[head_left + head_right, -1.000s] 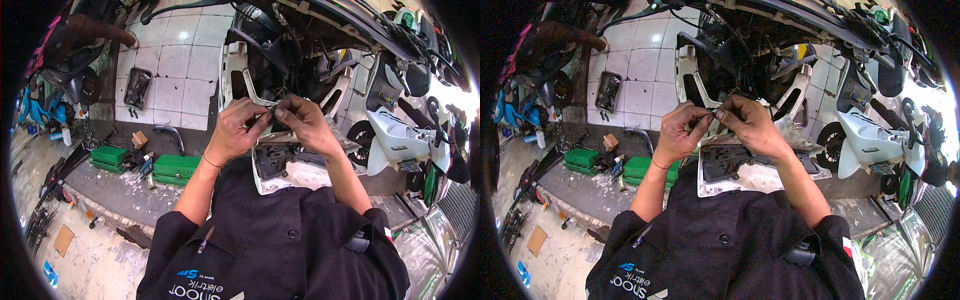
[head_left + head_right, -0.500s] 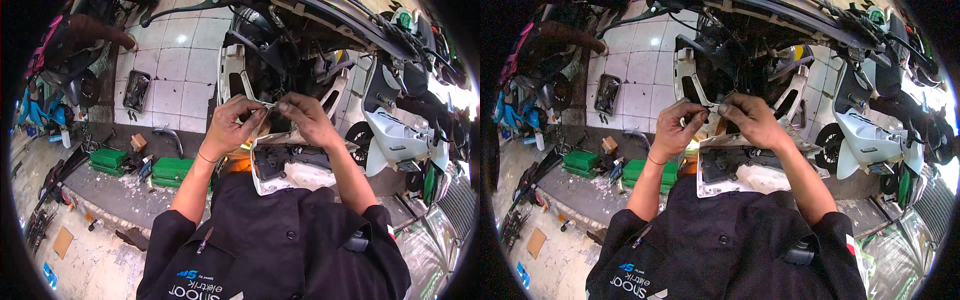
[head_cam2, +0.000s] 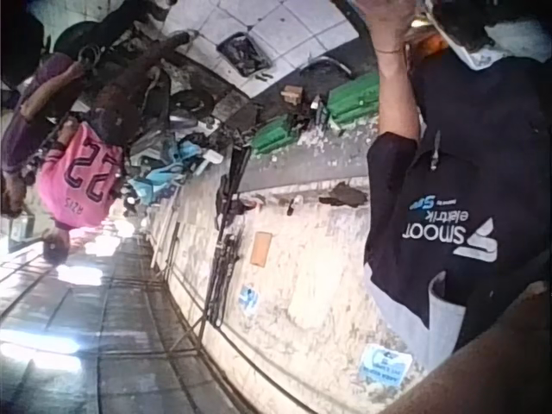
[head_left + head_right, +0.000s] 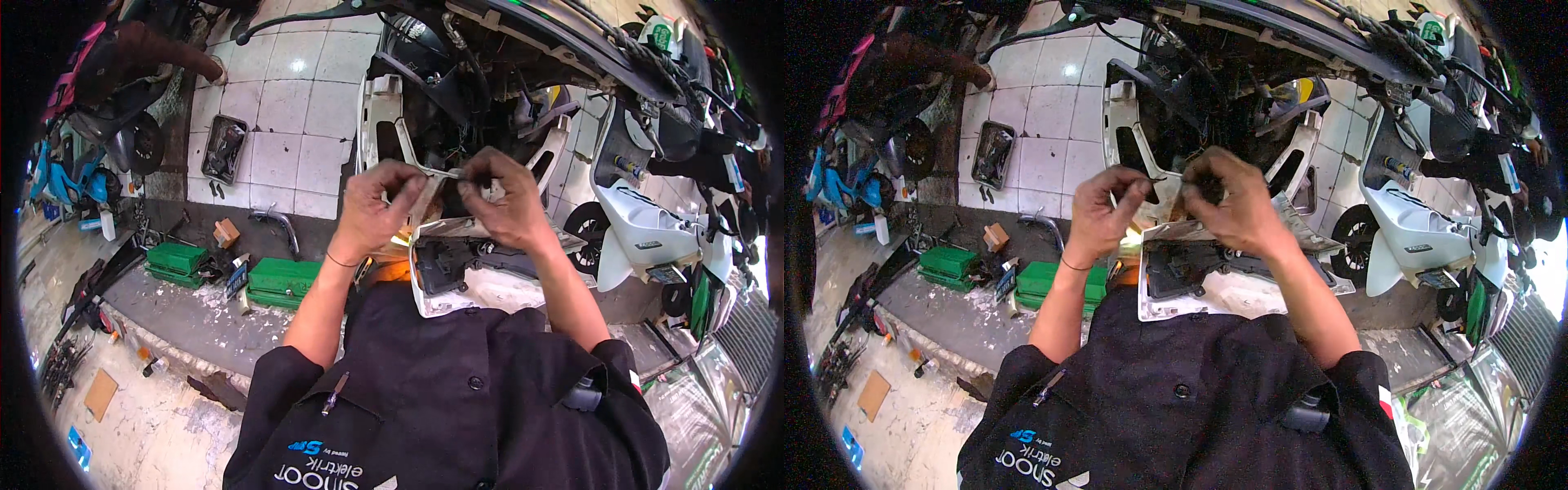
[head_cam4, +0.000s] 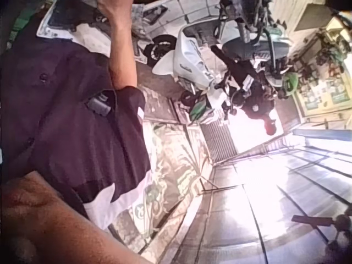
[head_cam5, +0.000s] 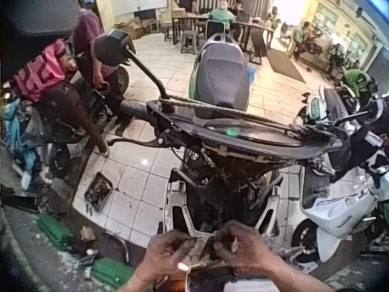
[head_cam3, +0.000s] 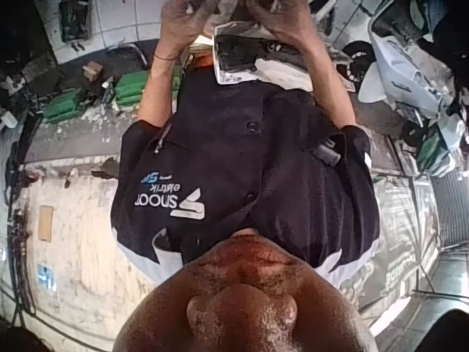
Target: The person removes the front fairing panels from a scooter by hand, disconnects electrical wire connectors, and strips the wires using pliers.
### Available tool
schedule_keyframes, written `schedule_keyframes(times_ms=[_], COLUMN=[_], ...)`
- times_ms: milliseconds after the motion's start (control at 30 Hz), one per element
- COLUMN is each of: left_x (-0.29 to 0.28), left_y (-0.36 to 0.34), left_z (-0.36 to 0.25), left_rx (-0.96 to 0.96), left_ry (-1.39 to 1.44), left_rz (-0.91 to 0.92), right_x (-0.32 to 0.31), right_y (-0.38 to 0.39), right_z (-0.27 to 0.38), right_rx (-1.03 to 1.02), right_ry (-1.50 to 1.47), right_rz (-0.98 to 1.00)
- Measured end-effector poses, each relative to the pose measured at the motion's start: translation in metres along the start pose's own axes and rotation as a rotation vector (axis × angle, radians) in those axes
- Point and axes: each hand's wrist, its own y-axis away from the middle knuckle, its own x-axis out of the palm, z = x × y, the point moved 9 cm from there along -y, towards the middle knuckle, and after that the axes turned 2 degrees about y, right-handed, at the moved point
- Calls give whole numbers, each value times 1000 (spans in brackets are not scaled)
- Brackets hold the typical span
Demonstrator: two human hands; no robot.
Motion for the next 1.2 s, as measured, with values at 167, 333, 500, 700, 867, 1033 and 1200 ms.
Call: schedule_keyframes(times_ms=[167, 333, 500, 700, 867, 1033, 1200], left_x=[3, 4, 1, 10, 10, -7, 4], left_y=[-4, 0, -2, -1, 1, 1, -3], left_z=[-17, -30, -23, 16, 12, 10, -23], left_rx=[269, 407, 319, -61, 59, 81, 345], left_ry=[-161, -195, -121, 139, 135, -23, -217], left_rz=[53, 12, 23, 75, 7, -16, -6], right_x=[22, 35, 37, 32, 29, 14, 35], right_y=[1, 0, -1, 4, 7, 8, 0], right_z=[-33, -27, -23, -25, -29, -44, -46], right_rx=[232, 207, 208, 179, 194, 263, 223], right_ry=[-179, -305, -282, -251, -298, -373, -329], right_rz=[192, 136, 135, -11, -31, -16, 121])
